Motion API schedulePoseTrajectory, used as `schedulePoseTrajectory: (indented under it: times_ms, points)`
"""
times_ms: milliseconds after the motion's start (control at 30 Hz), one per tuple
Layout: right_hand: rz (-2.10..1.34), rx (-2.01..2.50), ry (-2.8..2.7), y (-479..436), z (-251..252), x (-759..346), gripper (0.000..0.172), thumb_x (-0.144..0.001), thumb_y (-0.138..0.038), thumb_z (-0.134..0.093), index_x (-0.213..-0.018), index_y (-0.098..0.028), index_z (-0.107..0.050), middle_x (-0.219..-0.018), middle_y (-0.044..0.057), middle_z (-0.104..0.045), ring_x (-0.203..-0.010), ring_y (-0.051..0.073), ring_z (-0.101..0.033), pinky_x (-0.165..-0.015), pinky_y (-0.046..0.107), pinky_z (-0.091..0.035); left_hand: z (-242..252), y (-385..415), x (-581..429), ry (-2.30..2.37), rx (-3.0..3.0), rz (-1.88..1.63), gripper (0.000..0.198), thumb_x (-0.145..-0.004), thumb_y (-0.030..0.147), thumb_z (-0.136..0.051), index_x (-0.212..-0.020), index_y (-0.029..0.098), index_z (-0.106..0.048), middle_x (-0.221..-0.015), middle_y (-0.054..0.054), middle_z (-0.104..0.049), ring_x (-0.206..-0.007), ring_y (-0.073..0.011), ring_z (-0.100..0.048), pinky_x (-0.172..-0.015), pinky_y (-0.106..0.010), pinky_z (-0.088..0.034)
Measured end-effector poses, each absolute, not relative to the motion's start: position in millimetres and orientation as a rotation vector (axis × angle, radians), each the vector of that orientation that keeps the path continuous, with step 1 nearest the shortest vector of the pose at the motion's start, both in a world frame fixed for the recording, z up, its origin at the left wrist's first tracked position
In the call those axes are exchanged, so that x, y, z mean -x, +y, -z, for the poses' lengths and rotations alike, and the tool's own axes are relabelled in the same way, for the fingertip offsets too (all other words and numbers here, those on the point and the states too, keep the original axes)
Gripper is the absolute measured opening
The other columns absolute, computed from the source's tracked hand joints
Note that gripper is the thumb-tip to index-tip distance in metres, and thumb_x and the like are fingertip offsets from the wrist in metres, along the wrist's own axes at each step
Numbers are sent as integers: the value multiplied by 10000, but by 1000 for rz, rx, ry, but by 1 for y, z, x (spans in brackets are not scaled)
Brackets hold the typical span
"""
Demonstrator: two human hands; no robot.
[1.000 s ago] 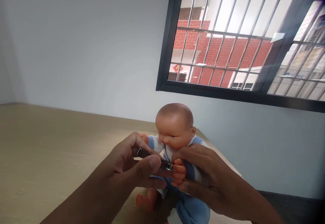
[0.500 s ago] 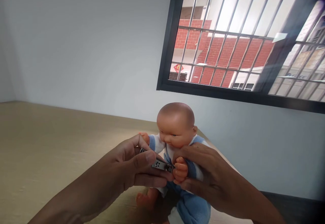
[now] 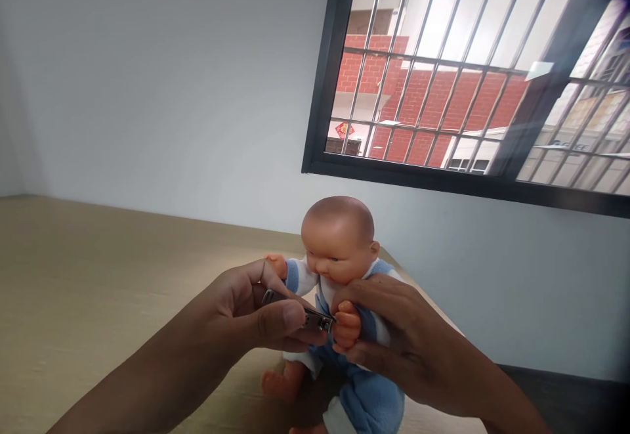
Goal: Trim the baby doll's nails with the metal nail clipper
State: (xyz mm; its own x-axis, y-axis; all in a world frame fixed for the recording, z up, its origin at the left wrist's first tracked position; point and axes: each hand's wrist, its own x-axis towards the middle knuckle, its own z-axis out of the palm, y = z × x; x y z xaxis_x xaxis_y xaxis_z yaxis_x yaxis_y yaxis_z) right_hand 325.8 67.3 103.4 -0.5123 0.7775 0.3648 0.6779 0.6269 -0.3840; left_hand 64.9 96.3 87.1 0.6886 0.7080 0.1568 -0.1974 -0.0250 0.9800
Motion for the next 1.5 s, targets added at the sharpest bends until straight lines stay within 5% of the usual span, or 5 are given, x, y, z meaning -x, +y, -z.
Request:
schedulePoseTrajectory:
  times_ms: [300,633,1267,1500]
  points:
    - [-281,1140,-2347,68,-103,-327,286,-991,-509,-650,-922,-235,-608,-905,-1,-660,-844,195,-562,-728,310,-406,-93,86,-65,496,-1438,-792,243,-969,458,-724,-1093,249,-730,-1137,-40,-750,-986,-209,-726,-874,-308,-592]
    - [-258,1143,-2353,68,-104,-324,307,-998,-513,-641,-889,-232,-583,-859,-18,-638,-805,185,-545,-719,316,-382,-91,86,-68,440,-1428,-809,178,-978,401,-728,-1055,241,-736,-1128,-41,-758,-1104,-207,-711,-957,-290,-590]
    - [-203,1116,-2354,68,-100,-329,216,-984,-455,-671,-949,-255,-597,-902,-29,-658,-829,191,-559,-741,321,-392,-96,84,-70,429,-1388,-830,267,-902,437,-823,-1002,213,-718,-1018,-22,-745,-987,-178,-725,-772,-215,-581]
    - [-241,1149,-2355,68,-101,-328,254,-991,-496,-654,-951,-252,-597,-935,-21,-667,-856,194,-561,-765,328,-401,-92,84,-66,547,-1480,-836,326,-957,526,-735,-989,207,-676,-1007,-17,-753,-990,-175,-725,-871,-260,-585]
